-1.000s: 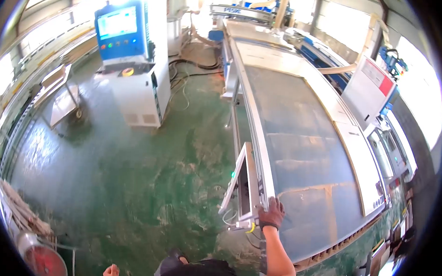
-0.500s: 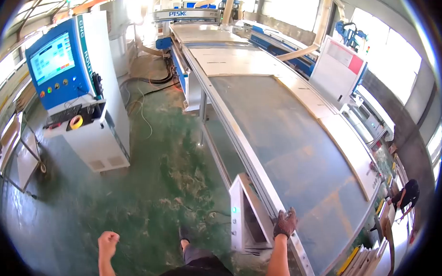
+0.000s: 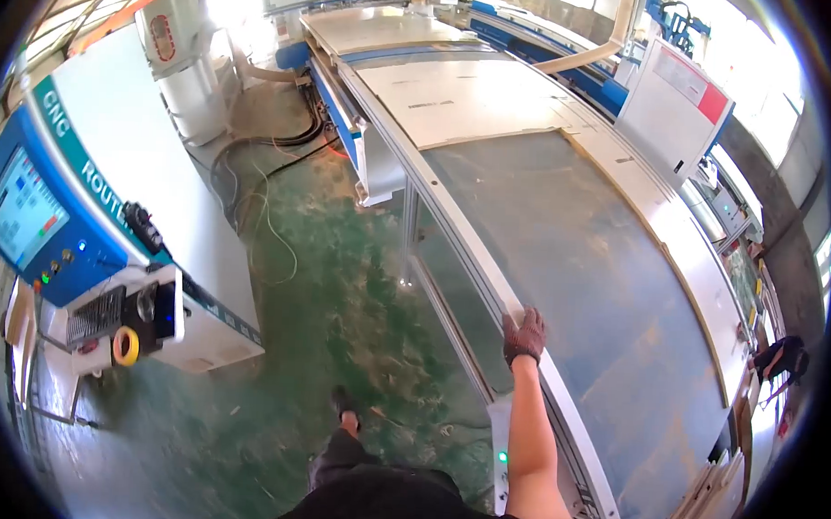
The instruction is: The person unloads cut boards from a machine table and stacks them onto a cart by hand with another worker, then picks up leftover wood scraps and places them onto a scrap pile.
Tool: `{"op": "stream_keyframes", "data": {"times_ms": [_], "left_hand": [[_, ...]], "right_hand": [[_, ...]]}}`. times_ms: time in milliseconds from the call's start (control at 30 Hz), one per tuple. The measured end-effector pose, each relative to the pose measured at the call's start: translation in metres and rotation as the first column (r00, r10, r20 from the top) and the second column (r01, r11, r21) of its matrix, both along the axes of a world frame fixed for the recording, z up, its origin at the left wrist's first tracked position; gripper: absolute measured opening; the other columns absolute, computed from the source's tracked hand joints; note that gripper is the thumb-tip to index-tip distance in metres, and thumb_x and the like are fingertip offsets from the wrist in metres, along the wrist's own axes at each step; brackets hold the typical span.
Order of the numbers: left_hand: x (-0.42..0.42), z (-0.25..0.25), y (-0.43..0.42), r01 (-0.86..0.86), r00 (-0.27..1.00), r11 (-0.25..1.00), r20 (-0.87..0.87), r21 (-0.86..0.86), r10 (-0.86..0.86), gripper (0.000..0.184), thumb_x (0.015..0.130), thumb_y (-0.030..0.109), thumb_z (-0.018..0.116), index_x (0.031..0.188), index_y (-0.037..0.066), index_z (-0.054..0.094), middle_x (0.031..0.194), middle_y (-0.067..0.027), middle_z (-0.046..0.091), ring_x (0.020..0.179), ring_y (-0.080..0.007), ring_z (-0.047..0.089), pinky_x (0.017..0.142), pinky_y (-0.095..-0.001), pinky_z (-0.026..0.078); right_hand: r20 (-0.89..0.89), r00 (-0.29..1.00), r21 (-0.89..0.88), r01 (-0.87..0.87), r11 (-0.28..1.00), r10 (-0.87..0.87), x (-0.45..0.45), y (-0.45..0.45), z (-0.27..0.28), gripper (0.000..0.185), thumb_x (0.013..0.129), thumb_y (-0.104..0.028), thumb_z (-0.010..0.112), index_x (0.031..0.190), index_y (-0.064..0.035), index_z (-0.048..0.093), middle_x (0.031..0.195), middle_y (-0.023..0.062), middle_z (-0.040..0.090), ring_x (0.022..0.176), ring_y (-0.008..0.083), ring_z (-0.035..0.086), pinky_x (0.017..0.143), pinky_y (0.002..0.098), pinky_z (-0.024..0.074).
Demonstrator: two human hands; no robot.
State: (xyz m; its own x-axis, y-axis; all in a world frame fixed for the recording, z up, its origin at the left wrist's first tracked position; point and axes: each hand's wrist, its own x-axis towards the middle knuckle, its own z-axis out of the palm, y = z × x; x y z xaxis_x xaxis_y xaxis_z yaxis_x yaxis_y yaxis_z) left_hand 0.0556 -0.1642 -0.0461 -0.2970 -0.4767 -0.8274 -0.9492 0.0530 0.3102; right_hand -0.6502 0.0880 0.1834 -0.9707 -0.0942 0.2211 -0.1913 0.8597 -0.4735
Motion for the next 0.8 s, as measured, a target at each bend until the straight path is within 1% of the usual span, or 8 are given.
{"op": "stream_keyframes", "data": {"times_ms": [200,300,367,400,433,533,700,800], "left_hand": [[-0.123,-0.030,-0.165,0.305,0.952,0.950,-0.011,-0.062,-0.306,0.017,0.090,0.030,0.063,0.099,0.017,0.071,0.095,-0.0089,0.072,0.089,-0.0339,0.070,0.077,-0.0511,0.056],[-0.184,-0.045,-0.311,0.732,0.619,0.561,0.032,-0.386,-0.785,0.015,0.089,0.028,0.064,0.097,0.017,0.070,0.094,-0.0084,0.071,0.089,-0.0344,0.069,0.075,-0.0523,0.056],[-0.269,-0.038,-0.415,0.578,0.718,0.593,0.003,-0.561,-0.696,0.016,0.092,0.029,0.061,0.095,0.015,0.070,0.094,-0.0126,0.072,0.088,-0.0374,0.068,0.075,-0.0545,0.054],[-0.318,-0.017,-0.462,0.289,0.907,0.873,-0.180,-0.394,-0.381,0.020,0.097,0.028,0.060,0.102,0.012,0.071,0.089,-0.0097,0.071,0.080,-0.0300,0.066,0.071,-0.0470,0.053],[-0.375,0.017,-0.506,-0.067,0.962,0.983,-0.273,-0.172,0.018,0.024,0.102,0.028,0.059,0.109,0.009,0.073,0.084,-0.0068,0.070,0.072,-0.0226,0.063,0.066,-0.0395,0.052],[-0.514,0.077,-0.607,-0.238,0.871,0.970,-0.450,-0.037,0.197,0.032,0.101,0.026,0.063,0.123,0.004,0.072,0.094,-0.0052,0.074,0.076,-0.0131,0.063,0.067,-0.0310,0.050],[-0.674,0.106,-0.691,-0.120,0.917,0.976,-0.398,-0.181,0.039,0.034,0.101,0.025,0.064,0.128,0.006,0.071,0.102,-0.0060,0.075,0.088,-0.0142,0.066,0.079,-0.0312,0.053],[-0.737,0.120,-0.693,0.041,0.958,0.984,-0.275,-0.174,-0.088,0.036,0.101,0.027,0.064,0.131,0.007,0.071,0.110,-0.0075,0.076,0.099,-0.0172,0.069,0.091,-0.0343,0.054]], "right_hand": [[-0.146,0.982,0.131,0.142,0.981,-0.122,-0.067,-0.139,0.012,0.066,0.094,-0.051,0.069,0.142,-0.0073,0.057,0.153,0.0167,0.053,0.146,0.0367,0.044,0.120,0.0488,0.0362],[-0.133,0.969,0.173,0.228,0.958,-0.206,-0.096,-0.176,0.010,0.066,0.092,-0.050,0.070,0.143,-0.0089,0.057,0.153,0.0161,0.054,0.148,0.0384,0.042,0.120,0.0496,0.0355],[-0.050,0.953,0.162,0.303,0.939,-0.299,-0.122,-0.194,0.015,0.073,0.094,-0.053,0.068,0.149,-0.0069,0.052,0.158,0.0169,0.048,0.152,0.0382,0.036,0.124,0.0492,0.0301],[0.001,0.945,0.146,0.325,0.934,-0.328,-0.133,-0.206,0.019,0.076,0.095,-0.054,0.066,0.151,-0.0057,0.050,0.160,0.0177,0.046,0.154,0.0382,0.033,0.126,0.0491,0.0275],[-0.009,0.958,0.143,0.286,0.947,-0.288,-0.149,-0.216,0.014,0.079,0.095,-0.055,0.066,0.153,-0.0043,0.047,0.162,0.0182,0.043,0.155,0.0384,0.031,0.127,0.0491,0.0249],[0.018,0.992,0.142,0.120,0.983,-0.124,-0.206,-0.268,0.027,0.086,0.096,-0.056,0.064,0.157,-0.0016,0.039,0.167,0.0209,0.033,0.156,0.0393,0.026,0.129,0.0490,0.0192],[-0.092,0.989,0.181,-0.095,0.979,0.113,-0.373,-0.404,0.043,0.092,0.094,-0.059,0.064,0.158,0.0000,0.037,0.166,0.0245,0.032,0.156,0.0415,0.024,0.129,0.0506,0.0182],[-0.149,0.985,0.080,-0.072,0.994,0.083,-0.482,-0.473,0.044,0.096,0.092,-0.065,0.062,0.158,0.0005,0.035,0.166,0.0246,0.032,0.156,0.0428,0.024,0.129,0.0510,0.0163]]}}
